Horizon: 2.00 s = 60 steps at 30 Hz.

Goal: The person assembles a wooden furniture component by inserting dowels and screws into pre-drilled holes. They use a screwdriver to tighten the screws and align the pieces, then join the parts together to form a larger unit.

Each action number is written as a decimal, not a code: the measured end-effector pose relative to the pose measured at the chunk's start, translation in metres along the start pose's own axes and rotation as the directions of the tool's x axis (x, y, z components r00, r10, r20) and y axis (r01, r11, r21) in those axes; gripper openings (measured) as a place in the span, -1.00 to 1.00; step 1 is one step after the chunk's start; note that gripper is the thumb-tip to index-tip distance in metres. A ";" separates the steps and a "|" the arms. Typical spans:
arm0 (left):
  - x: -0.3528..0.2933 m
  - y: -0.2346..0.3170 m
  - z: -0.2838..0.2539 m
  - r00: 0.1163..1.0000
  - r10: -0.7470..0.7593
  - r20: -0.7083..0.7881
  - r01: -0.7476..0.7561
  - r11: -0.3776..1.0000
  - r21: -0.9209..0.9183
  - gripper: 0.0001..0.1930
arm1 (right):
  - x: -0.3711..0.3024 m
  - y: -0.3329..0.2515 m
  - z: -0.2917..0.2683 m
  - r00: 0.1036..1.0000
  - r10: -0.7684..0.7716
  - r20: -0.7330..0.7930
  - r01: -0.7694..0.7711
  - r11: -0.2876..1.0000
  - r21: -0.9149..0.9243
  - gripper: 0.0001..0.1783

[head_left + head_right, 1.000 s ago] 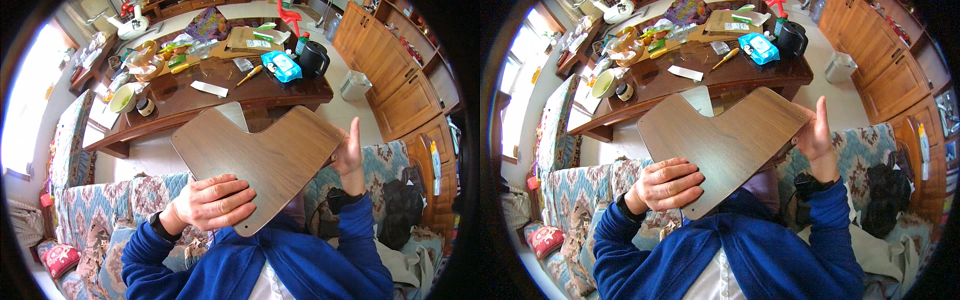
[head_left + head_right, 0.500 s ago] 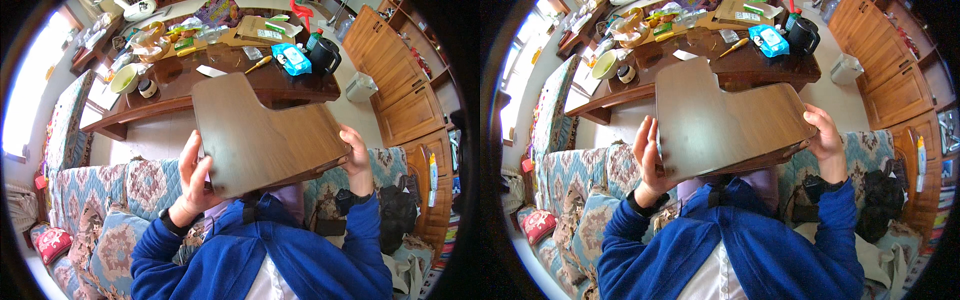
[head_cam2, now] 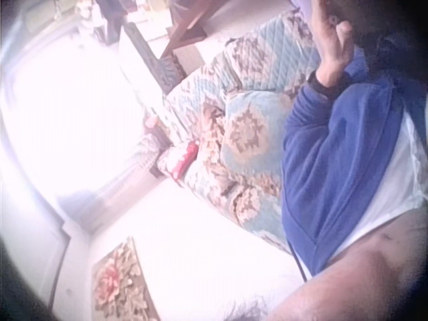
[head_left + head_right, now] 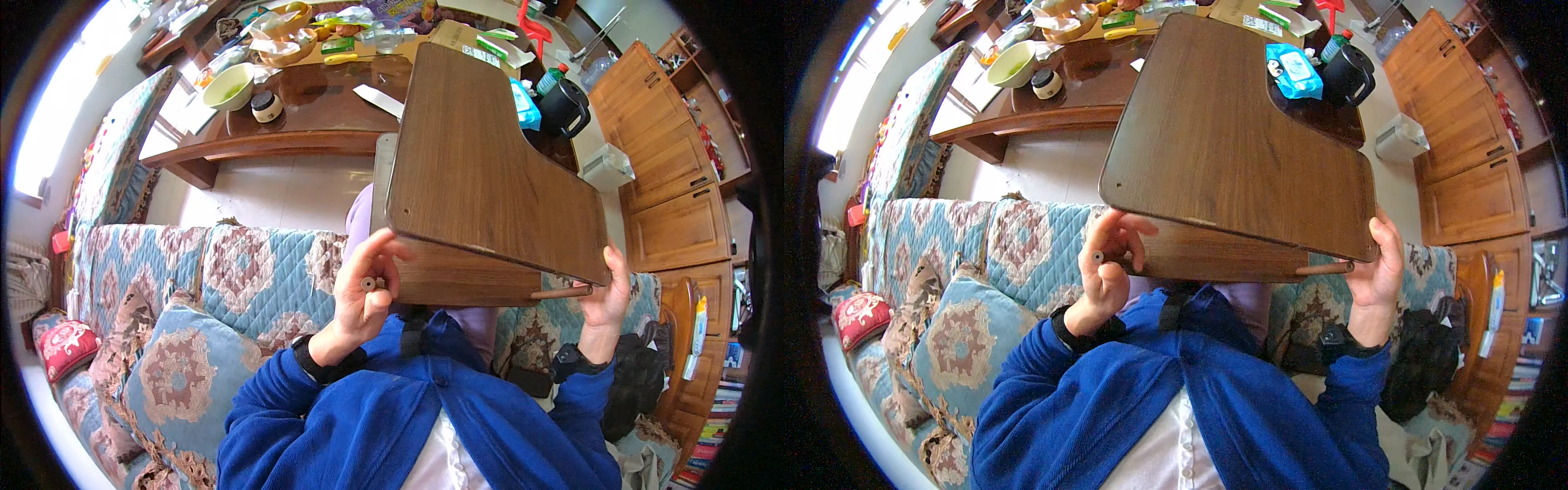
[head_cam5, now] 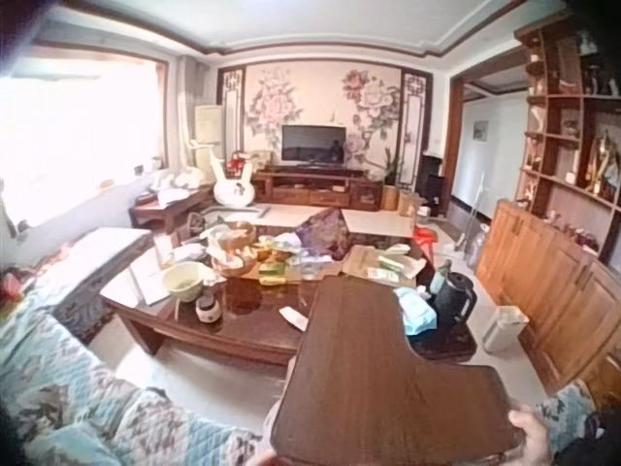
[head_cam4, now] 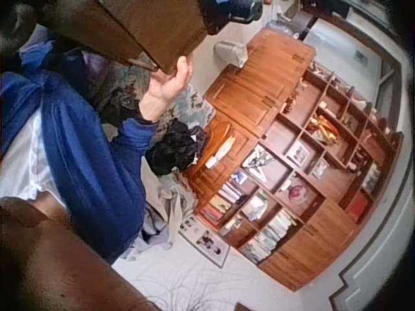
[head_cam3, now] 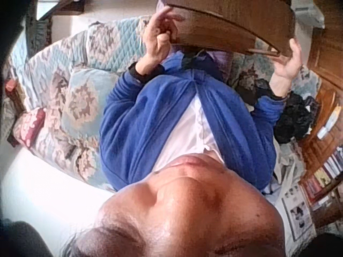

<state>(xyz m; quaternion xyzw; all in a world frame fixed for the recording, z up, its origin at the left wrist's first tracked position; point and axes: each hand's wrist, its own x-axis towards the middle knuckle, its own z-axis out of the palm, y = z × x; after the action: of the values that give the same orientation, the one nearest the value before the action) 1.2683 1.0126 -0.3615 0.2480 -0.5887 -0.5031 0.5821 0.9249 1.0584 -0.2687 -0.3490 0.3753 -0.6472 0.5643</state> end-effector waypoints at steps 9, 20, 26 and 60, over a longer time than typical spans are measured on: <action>-0.004 -0.009 0.007 0.977 -0.014 -0.212 0.027 0.998 0.061 -0.36 | 0.002 0.000 0.010 0.998 0.039 -0.051 -0.042 0.997 -0.062 -0.42; 0.006 0.011 0.002 0.983 -0.109 -0.148 0.090 0.988 -0.125 -0.33 | 0.014 -0.008 0.005 0.995 0.098 -0.017 -0.100 0.982 -0.162 -0.40; 0.001 0.004 -0.002 0.961 -0.207 -0.184 0.131 0.925 -0.358 -0.28 | 0.016 -0.003 0.009 0.994 0.101 -0.035 -0.106 0.983 -0.149 -0.39; 0.057 0.022 0.003 0.844 -0.396 -0.363 0.223 0.873 -0.433 -0.55 | 0.034 0.007 0.020 0.999 0.039 0.023 -0.041 0.995 0.086 -0.70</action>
<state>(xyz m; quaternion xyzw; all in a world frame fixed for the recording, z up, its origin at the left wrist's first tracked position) 1.2605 0.9717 -0.3168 0.3332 -0.2857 -0.6251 0.6454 0.9416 1.0224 -0.2642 -0.3236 0.3479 -0.6477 0.5956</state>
